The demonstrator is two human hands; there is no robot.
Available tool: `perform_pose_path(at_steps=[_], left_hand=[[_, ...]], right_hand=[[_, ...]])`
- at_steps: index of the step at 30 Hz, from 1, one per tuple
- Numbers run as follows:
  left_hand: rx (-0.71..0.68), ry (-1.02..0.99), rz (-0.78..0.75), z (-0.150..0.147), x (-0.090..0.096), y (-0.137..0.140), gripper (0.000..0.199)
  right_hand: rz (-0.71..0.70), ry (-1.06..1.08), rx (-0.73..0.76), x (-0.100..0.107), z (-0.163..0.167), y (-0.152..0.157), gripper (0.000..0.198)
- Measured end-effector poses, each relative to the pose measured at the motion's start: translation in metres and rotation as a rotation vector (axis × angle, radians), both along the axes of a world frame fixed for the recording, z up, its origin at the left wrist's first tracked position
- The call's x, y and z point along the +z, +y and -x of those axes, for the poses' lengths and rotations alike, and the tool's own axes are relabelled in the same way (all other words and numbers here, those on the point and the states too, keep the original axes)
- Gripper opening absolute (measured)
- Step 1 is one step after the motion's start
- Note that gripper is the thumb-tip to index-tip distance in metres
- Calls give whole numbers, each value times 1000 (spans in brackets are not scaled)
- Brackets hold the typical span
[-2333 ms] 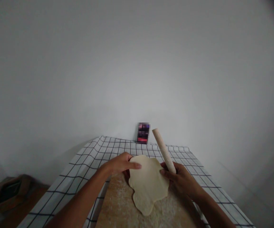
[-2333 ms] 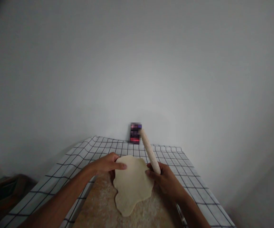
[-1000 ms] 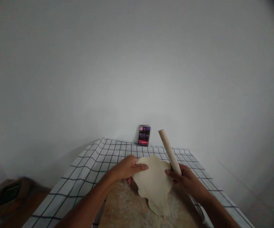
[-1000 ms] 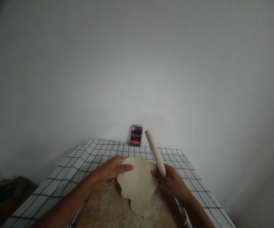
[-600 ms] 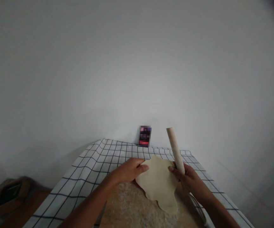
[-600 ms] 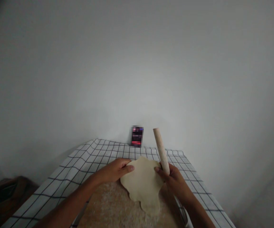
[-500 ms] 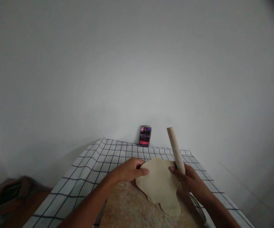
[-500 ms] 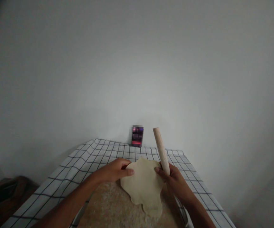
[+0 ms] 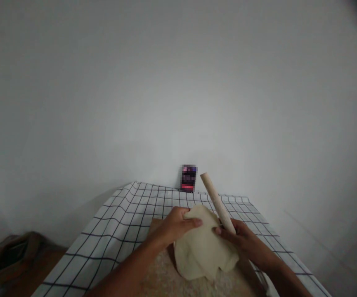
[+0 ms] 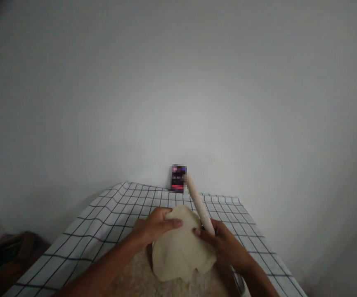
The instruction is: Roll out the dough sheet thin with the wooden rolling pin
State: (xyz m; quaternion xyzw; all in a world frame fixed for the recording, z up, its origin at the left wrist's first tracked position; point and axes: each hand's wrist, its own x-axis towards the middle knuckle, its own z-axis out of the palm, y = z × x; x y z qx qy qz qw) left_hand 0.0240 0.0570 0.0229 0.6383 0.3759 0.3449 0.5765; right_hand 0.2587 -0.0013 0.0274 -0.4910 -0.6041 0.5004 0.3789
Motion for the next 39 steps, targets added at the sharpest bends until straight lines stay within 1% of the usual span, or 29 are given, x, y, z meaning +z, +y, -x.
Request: perform_pose_path(at_steps=[2,3,6,8,10,12,14,17,19,20,22,25,27,29,32,33,34,37,39], left_hand=[[42,-37,52,4,2,4,56],[38,-33,69,7,3,6,58],[-44,20,67,16,5,12,59],[-121,70,40,20,6,14,57],[-162,121,30,23,5,15,53],[-151,151,39,24,3,15,50],[-90,162,42,23,-2,17,48],[-12,172,42,26,-10,21,48],[-34,199,23,30,-12,25,47],[-58,225,7,33,-12,27,47],[-83,318,-37,39,-9,29,47],[-89,511,-104,47,-2,31,52],[-112,586,-111,50,2,30,55],[-136,606,-66,51,3,29,55],[-99,607,-28,48,3,27,49],[-77,612,-62,46,3,26,46],[-55,623,-129,43,3,26,43],[5,694,-404,38,3,24,35],[46,753,-519,37,3,24,32]], right_hand=[[-9,-11,19,-1,-6,2,54],[-13,-21,27,-3,-8,4,54],[-13,-58,10,-14,-14,10,53],[-29,-68,-18,-19,-15,13,51],[-53,-68,-34,-21,-14,15,51],[-64,-85,-57,-20,-13,15,51],[-61,-99,-94,-19,-13,15,52],[-42,-34,-147,-23,-16,19,56],[-58,9,-162,-30,-20,24,58],[-77,-4,-170,-32,-22,26,58],[-128,-112,-207,-36,-26,30,57],[-230,-397,-276,-37,-30,32,46],[-287,-546,-298,-35,-31,33,40],[-303,-617,-302,-34,-31,32,38],[-298,-655,-293,-33,-29,31,38],[-301,-667,-285,-32,-28,30,37],[-303,-679,-276,-32,-28,30,37],[-307,-700,-267,-32,-26,29,37],[-317,-683,-267,-32,-26,29,38]])
